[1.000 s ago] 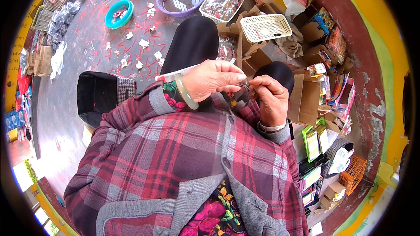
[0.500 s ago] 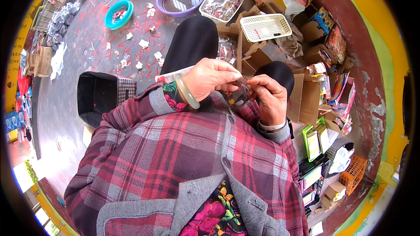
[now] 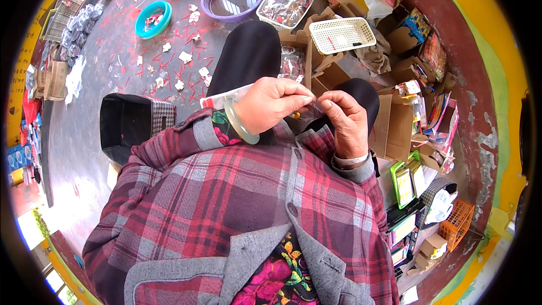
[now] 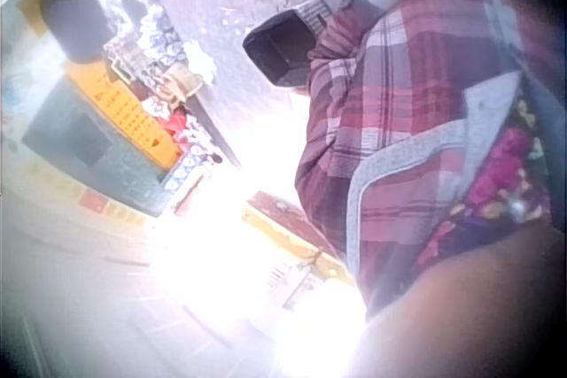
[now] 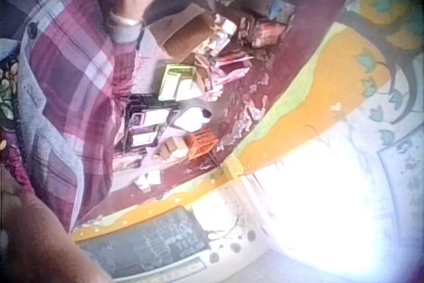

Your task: The person sits on the floor and packs small items into clear plastic bags. They handle items such as a yellow bead, a white cord, and a red ribbon, placing them into bags and setting the filled bags into a nearby cardboard box.

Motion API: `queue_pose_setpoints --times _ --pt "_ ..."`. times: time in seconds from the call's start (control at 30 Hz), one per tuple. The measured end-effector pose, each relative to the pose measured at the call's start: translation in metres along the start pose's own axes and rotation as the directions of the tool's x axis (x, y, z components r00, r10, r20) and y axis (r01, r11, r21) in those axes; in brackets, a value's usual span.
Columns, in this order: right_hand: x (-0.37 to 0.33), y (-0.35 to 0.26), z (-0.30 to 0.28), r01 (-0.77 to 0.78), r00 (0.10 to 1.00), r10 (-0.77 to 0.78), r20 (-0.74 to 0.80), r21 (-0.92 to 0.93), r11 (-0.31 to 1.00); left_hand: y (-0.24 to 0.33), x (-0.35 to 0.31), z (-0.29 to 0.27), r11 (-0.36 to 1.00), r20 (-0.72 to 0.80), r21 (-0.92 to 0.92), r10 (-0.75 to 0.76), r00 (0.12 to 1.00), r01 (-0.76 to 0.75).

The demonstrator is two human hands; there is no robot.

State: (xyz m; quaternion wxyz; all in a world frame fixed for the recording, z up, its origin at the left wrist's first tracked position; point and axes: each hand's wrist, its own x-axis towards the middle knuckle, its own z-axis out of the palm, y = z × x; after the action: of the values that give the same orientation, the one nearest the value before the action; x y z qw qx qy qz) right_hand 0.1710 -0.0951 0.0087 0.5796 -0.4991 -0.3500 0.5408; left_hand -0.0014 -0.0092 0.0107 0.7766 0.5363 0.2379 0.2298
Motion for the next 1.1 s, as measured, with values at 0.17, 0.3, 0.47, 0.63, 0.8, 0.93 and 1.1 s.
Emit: queue_pose_setpoints --times 0.17,0.3,0.47,0.63,0.8,0.93,1.1 --pt "0.000 -0.002 0.002 0.072 0.997 -0.068 0.038 -0.119 0.990 -0.001 0.000 0.000 0.997 0.075 0.081 0.000 0.997 -0.006" --pt "-0.001 -0.003 0.003 0.086 0.996 -0.082 0.024 -0.232 0.969 -0.004 0.001 -0.001 0.999 0.091 0.049 0.000 0.996 -0.005" --pt "-0.001 -0.002 0.001 0.125 0.992 -0.122 0.028 -0.287 0.950 -0.006 0.001 0.000 0.999 0.091 0.037 0.001 0.996 -0.004" --pt "-0.004 -0.006 0.001 0.090 0.996 -0.089 0.014 -0.176 0.980 -0.004 0.000 -0.002 1.000 0.083 0.027 -0.007 0.997 0.005" --pt "-0.006 -0.007 -0.005 0.124 0.992 -0.120 0.028 -0.192 0.974 -0.002 0.000 -0.002 1.000 0.079 -0.008 -0.002 0.997 0.003" --pt "-0.007 -0.008 -0.007 0.149 0.989 -0.146 0.030 -0.229 0.962 -0.001 0.000 -0.002 0.999 0.068 -0.033 -0.012 0.998 0.014" --pt "-0.007 -0.007 -0.007 0.211 0.976 -0.218 0.005 -0.289 0.934 0.002 -0.001 -0.002 0.992 0.009 -0.106 -0.064 0.998 0.065"
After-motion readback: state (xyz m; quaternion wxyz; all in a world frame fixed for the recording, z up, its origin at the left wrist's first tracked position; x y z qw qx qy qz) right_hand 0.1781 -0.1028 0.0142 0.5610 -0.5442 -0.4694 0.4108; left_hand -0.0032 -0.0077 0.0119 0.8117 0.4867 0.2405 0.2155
